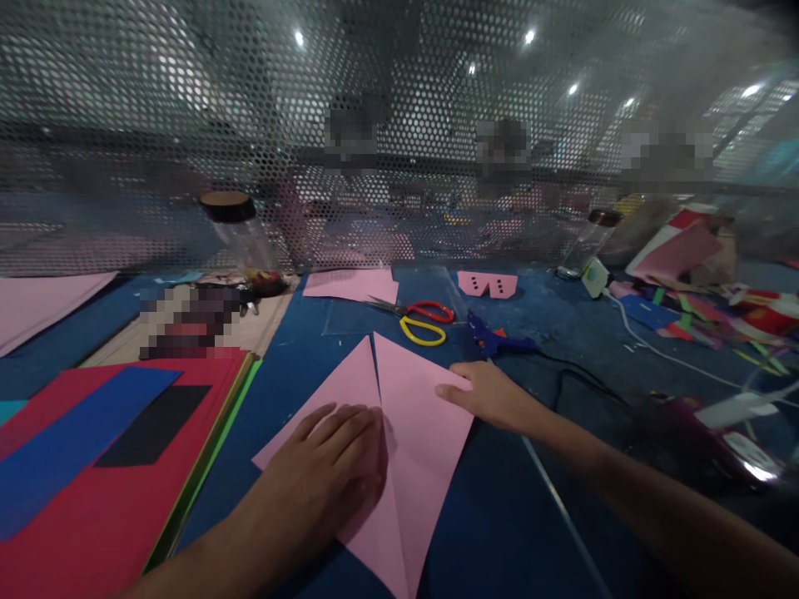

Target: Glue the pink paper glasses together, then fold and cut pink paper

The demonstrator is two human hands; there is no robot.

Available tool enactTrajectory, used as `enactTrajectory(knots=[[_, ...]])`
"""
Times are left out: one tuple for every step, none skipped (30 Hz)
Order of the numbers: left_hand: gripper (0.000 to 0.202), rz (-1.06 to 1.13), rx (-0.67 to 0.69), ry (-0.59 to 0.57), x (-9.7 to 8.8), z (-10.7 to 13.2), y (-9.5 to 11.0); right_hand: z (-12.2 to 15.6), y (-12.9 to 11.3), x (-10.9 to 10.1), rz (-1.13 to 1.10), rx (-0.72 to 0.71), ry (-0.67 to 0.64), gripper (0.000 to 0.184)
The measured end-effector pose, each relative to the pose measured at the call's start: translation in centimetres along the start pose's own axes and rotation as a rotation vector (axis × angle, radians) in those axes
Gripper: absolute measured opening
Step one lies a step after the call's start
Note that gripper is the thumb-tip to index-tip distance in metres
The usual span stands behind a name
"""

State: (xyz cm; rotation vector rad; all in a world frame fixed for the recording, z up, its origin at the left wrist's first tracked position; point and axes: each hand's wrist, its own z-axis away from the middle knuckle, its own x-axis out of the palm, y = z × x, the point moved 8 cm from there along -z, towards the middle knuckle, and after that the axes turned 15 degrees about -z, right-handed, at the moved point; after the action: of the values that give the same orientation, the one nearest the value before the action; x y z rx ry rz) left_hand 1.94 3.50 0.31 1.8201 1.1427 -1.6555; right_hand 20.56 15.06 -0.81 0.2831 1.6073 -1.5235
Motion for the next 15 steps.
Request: enactTrajectory(knots=[[0.041,-0.001,-0.002,0.004,-0.04,-0.04,0.03,0.01,-0.05,0.01,0.000,-0.002,-0.001,0.038],[0.040,-0.005,0.000,0.008,-0.07,-0.08,0.08,0.03,-0.10,0.02,0.000,-0.005,-0.004,0.037],[0.039,-0.013,0.005,0.010,-0.07,-0.11,0.14,0.05,-0.15,0.04,0.000,-0.007,-0.007,0.036],[0.039,-0.024,0.014,0.009,-0.05,-0.13,0.21,0.07,-0.22,0.05,-0.001,-0.009,-0.012,0.035],[0.039,-0.033,0.020,0.011,-0.04,-0.14,0.25,0.09,-0.27,0.06,0.000,-0.011,-0.016,0.035],[0.039,-0.042,0.022,0.014,-0.04,-0.13,0.26,0.11,-0.32,0.06,0.001,-0.012,-0.019,0.035],[0.040,-0.048,0.018,0.018,-0.07,-0.13,0.21,0.12,-0.37,0.05,0.002,-0.014,-0.021,0.035],[0.041,-0.052,0.016,0.018,-0.08,-0.12,0.18,0.13,-0.42,0.03,0.003,-0.016,-0.022,0.035],[0.041,-0.054,0.018,0.017,-0.09,-0.11,0.17,0.14,-0.47,0.01,0.004,-0.019,-0.024,0.035],[0.041,-0.053,0.023,0.015,-0.11,-0.11,0.20,0.15,-0.51,0.00,0.004,-0.021,-0.026,0.035],[0.040,-0.053,0.025,0.013,-0.14,-0.12,0.23,0.15,-0.53,0.00,0.003,-0.023,-0.029,0.035],[0.040,-0.053,0.030,0.010,-0.15,-0.13,0.27,0.15,-0.55,0.00,0.003,-0.023,-0.031,0.035],[0.040,-0.054,0.033,0.010,-0.19,-0.15,0.30,0.15,-0.54,0.01,0.002,-0.022,-0.033,0.035],[0.040,-0.058,0.034,0.013,-0.25,-0.17,0.32,0.14,-0.51,0.02,0.000,-0.020,-0.034,0.034],[0.040,-0.063,0.032,0.017,-0.32,-0.20,0.31,0.13,-0.47,0.04,-0.001,-0.017,-0.034,0.034]])
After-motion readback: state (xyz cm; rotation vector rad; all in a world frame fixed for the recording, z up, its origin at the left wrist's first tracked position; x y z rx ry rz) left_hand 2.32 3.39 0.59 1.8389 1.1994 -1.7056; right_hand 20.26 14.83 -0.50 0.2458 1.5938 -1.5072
